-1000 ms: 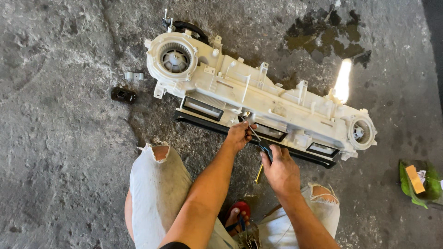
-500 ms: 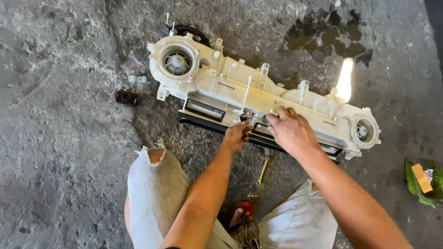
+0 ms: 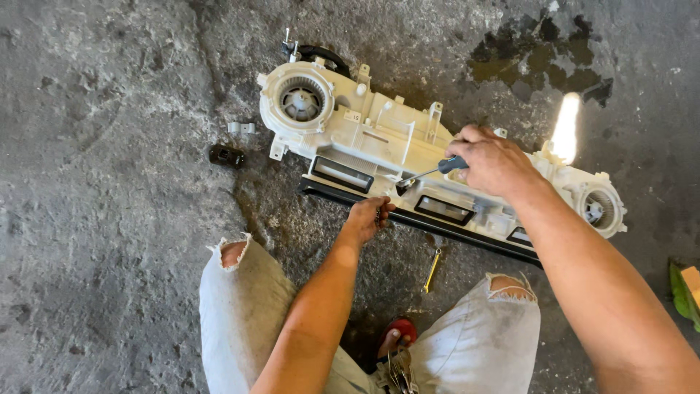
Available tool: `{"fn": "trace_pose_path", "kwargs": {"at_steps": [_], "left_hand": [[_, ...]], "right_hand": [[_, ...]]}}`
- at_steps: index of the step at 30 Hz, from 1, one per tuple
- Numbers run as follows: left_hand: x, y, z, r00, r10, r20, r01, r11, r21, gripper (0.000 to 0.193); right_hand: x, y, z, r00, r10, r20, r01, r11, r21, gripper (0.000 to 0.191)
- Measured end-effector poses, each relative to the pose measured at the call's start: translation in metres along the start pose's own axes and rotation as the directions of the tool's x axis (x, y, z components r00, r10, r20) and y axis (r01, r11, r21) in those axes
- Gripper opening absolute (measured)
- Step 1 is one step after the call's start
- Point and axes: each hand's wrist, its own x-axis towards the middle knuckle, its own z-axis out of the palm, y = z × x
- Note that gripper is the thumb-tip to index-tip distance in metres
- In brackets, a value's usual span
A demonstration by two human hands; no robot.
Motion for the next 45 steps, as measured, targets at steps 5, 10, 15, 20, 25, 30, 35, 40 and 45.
{"fn": "trace_pose_path", "kwargs": {"at_steps": [5,10,15,20,25,30,35,40,45], "left_hand": [[-0.007,0.006,-0.007,0.999,0.005,-0.035,-0.005,1.0,-0.002,0.025],[-0.01,0.009,-0.008,1.0,-0.008,-0.027,0.007,0.999,-0.038,0.026],[-0.014,0.011,-0.009,0.997,0.005,-0.076,-0.002,0.999,0.04,0.028],[-0.011,0.013,-0.008,0.997,-0.005,-0.076,0.006,1.0,0.002,0.027],[-0.011,0.014,-0.007,0.998,0.004,-0.057,-0.005,1.0,-0.026,0.027],[-0.01,0.014,-0.005,1.0,-0.009,-0.002,0.009,0.999,-0.034,0.025],[-0.01,0.015,-0.006,1.0,-0.014,-0.019,0.013,1.0,-0.026,0.024],[-0.013,0.017,-0.004,0.999,-0.023,-0.03,0.022,1.0,-0.019,0.023],[-0.014,0.019,-0.005,0.998,-0.02,-0.062,0.02,1.0,-0.006,0.021]], "right_hand": [[0.007,0.0,-0.002,0.974,0.188,0.129,-0.195,0.98,0.04,0.052],[0.018,0.01,0.02,0.988,0.135,0.072,-0.137,0.99,0.022,0.033],[0.02,0.024,0.048,0.983,-0.155,-0.101,0.145,0.984,-0.103,0.038],[0.016,0.013,0.036,0.984,0.172,0.042,-0.175,0.982,0.071,0.039],[0.012,-0.003,0.009,0.952,0.28,0.122,-0.292,0.952,0.093,0.059],[0.018,0.001,0.011,0.955,0.27,0.124,-0.283,0.954,0.098,0.05],[0.022,0.003,0.015,0.96,0.258,0.107,-0.271,0.952,0.144,0.068],[0.021,-0.004,0.017,0.949,0.294,0.114,-0.309,0.94,0.147,0.044],[0.031,-0.002,0.022,0.974,0.224,-0.029,-0.214,0.956,0.2,0.052]]}}
